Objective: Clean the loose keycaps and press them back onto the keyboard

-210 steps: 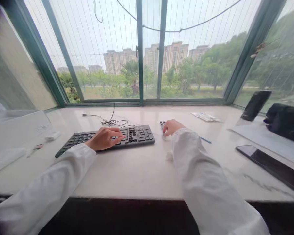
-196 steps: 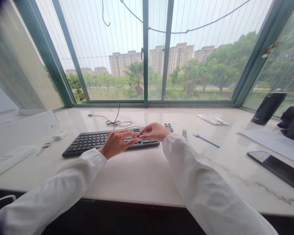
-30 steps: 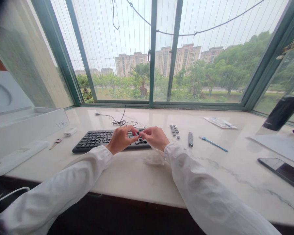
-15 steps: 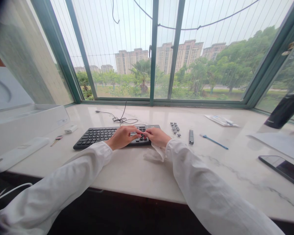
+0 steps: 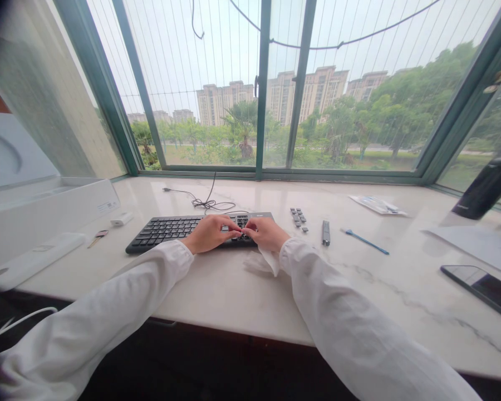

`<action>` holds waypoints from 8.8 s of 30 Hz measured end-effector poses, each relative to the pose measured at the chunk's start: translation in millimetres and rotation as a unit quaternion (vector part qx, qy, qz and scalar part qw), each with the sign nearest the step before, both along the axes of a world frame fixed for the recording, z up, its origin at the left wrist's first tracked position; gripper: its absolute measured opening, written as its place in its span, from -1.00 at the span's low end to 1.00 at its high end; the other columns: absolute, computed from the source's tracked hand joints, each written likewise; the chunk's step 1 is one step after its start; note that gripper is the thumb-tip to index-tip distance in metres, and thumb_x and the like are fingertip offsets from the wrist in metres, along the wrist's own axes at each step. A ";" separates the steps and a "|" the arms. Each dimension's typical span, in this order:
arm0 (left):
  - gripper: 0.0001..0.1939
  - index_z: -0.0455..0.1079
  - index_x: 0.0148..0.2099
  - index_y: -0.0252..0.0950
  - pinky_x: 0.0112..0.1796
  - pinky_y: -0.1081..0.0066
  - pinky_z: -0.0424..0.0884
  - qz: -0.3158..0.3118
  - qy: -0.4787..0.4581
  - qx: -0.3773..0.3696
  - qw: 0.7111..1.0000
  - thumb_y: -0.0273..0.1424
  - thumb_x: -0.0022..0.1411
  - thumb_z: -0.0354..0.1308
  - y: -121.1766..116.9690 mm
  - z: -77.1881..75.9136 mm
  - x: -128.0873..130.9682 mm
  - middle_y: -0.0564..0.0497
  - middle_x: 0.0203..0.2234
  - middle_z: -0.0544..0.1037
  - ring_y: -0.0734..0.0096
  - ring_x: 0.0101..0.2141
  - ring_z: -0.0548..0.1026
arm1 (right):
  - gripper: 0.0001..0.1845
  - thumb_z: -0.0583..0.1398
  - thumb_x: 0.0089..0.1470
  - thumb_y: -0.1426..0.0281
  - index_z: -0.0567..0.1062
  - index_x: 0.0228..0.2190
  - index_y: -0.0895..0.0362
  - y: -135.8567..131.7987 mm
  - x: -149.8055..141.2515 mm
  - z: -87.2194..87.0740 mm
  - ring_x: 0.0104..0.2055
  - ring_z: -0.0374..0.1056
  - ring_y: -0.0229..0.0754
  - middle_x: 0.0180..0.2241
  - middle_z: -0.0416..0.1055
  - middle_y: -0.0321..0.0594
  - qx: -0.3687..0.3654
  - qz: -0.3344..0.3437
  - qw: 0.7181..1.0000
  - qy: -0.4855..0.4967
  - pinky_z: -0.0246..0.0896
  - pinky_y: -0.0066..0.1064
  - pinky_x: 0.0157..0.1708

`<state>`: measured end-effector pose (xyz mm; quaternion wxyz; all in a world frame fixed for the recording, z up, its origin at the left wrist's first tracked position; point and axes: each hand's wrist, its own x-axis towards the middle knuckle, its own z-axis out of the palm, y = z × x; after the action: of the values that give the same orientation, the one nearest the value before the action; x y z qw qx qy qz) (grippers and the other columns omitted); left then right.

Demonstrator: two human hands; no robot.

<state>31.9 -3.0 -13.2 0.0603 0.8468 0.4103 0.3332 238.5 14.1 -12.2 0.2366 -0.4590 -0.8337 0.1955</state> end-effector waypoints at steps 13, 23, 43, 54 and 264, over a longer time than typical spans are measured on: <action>-0.84 0.61 -0.30 -0.04 -0.47 0.47 0.24 0.008 0.017 -0.005 1.000 -0.18 0.11 0.24 2.5 -2.7 -2.4 0.10 -0.44 0.56 0.50 -0.49 0.44 | -0.78 0.22 0.01 0.26 0.62 -0.35 0.08 -1.5 0.8 1.3 -0.43 0.27 -0.25 -0.46 0.46 -0.27 0.008 0.013 1.000 0.015 0.14 -0.41 -0.35; -0.84 0.60 -0.24 -0.01 -0.45 0.47 0.21 -0.018 0.062 0.008 0.998 -0.25 0.17 0.19 -0.4 1.4 -4.0 0.10 -0.41 0.56 0.49 -0.44 0.47 | -0.77 0.21 0.03 0.25 0.63 -0.36 0.09 0.1 1.3 -0.9 -0.41 0.30 -0.22 -0.45 0.52 -0.24 0.006 0.038 0.999 0.012 0.14 -0.40 -0.35; -0.71 0.55 -0.09 0.00 -0.55 0.46 0.02 -0.023 0.228 0.110 0.967 -0.28 0.27 0.01 -12.6 8.7 -7.8 0.08 -0.43 0.54 0.50 -0.51 0.41 | -0.80 0.24 0.00 0.30 0.64 -0.35 0.10 -0.8 2.7 -1.7 -0.48 0.24 -0.31 -0.49 0.46 -0.28 0.031 0.032 0.999 0.009 0.10 -0.48 -0.41; -0.69 0.54 -0.13 -0.05 -0.60 0.45 -0.07 0.001 0.292 0.159 0.943 -0.28 0.31 -0.06 -16.1 9.7 -4.1 0.08 -0.48 0.52 0.52 -0.61 0.36 | -0.79 0.26 -0.03 0.29 0.64 -0.34 0.09 -2.9 1.5 1.6 -0.46 0.25 -0.30 -0.50 0.47 -0.30 0.004 0.023 1.000 0.016 0.12 -0.48 -0.40; -0.84 0.51 -0.19 -0.18 -0.34 0.50 0.38 0.023 -0.054 0.134 0.989 -0.28 0.17 0.24 -17.5 8.4 4.5 0.07 -0.25 0.59 0.43 -0.28 0.53 | -0.46 0.30 -0.23 -0.07 0.45 -0.58 0.19 -13.9 -6.5 7.3 -0.55 0.09 -0.34 -0.63 0.24 -0.36 -0.070 -0.034 0.963 0.257 -0.06 -0.48 -0.57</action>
<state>36.4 -20.4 -4.9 -0.0396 0.8182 0.3777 0.4317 232.0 0.2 -4.9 0.4161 -0.4368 -0.7132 0.3569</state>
